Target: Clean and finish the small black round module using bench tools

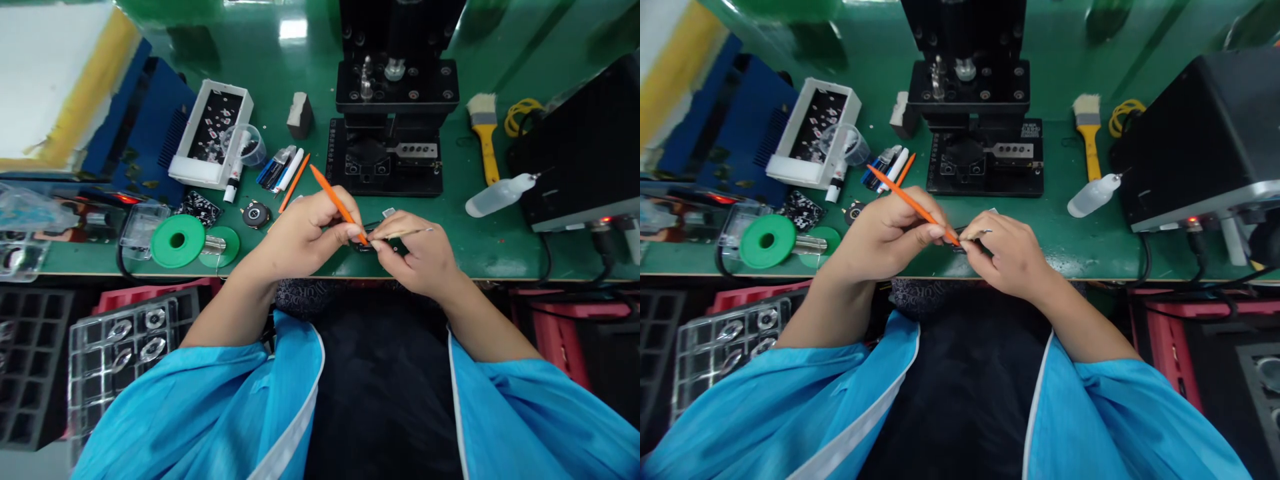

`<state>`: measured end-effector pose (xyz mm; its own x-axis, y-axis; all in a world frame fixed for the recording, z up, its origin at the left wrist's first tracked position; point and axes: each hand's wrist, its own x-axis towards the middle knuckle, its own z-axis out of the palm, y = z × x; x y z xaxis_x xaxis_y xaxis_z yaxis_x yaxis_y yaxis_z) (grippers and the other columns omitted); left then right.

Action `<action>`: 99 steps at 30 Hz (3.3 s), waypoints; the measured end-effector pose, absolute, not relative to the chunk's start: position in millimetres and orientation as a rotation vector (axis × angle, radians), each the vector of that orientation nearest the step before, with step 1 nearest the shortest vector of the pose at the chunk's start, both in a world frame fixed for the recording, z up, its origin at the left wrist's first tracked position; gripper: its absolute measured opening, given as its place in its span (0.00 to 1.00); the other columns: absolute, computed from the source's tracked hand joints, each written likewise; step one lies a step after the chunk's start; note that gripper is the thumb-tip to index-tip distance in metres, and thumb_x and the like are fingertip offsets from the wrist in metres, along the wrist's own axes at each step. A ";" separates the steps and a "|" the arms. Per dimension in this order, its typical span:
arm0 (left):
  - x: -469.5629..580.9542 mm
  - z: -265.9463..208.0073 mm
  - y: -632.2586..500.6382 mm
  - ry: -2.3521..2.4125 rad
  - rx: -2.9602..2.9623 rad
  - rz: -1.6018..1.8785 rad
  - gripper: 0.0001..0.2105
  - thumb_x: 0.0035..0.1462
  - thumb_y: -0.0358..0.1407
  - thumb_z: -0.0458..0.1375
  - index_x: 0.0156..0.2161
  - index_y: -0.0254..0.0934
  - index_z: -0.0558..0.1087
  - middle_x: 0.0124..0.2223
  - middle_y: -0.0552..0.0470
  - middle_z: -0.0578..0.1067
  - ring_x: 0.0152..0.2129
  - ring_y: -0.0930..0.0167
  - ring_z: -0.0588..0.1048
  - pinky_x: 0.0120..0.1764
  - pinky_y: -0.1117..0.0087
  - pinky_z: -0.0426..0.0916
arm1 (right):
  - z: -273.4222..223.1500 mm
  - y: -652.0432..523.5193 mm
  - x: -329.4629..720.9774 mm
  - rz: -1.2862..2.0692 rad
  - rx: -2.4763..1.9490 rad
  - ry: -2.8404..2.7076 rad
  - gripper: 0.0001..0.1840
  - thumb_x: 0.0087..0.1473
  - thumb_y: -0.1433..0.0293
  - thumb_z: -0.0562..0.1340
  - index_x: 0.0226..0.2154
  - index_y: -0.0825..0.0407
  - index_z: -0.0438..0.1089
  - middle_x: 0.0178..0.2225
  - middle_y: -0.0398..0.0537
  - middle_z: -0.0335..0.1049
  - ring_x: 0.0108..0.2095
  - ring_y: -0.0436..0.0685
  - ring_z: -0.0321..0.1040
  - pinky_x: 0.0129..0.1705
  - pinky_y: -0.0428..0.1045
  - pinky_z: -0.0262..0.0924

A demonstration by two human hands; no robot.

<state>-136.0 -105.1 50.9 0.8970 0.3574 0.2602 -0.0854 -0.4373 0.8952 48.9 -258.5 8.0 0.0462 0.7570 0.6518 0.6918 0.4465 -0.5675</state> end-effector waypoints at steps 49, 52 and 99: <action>-161.0 12.4 -144.7 0.142 2.611 0.962 0.11 0.70 0.31 0.64 0.55 0.39 0.77 0.49 0.45 0.85 0.44 0.62 0.84 0.47 0.59 0.79 | 7.8 -260.2 50.4 0.064 -1.399 -1.486 0.05 0.68 0.75 0.65 0.42 0.48 0.75 0.40 0.45 0.82 0.39 0.56 0.81 0.40 0.51 0.76; -154.5 13.1 -155.1 -0.026 2.622 0.849 0.11 0.71 0.31 0.65 0.56 0.36 0.76 0.50 0.43 0.86 0.44 0.62 0.85 0.46 0.59 0.81 | 7.9 -260.3 50.5 0.059 -1.390 -1.493 0.06 0.68 0.75 0.65 0.42 0.48 0.75 0.40 0.45 0.82 0.40 0.56 0.81 0.40 0.51 0.76; -153.6 -4.6 -177.7 0.107 2.812 0.883 0.08 0.71 0.30 0.66 0.52 0.29 0.78 0.49 0.41 0.85 0.44 0.60 0.84 0.49 0.56 0.82 | 6.9 -259.2 45.2 0.054 -1.422 -1.353 0.06 0.68 0.75 0.65 0.41 0.49 0.77 0.39 0.45 0.81 0.39 0.55 0.79 0.44 0.52 0.76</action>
<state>-153.6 -177.7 -4.6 0.8199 0.1255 0.5586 0.0110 -0.9789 0.2039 45.2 -259.2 6.9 0.3427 0.7152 0.6091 0.6644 0.2739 -0.6954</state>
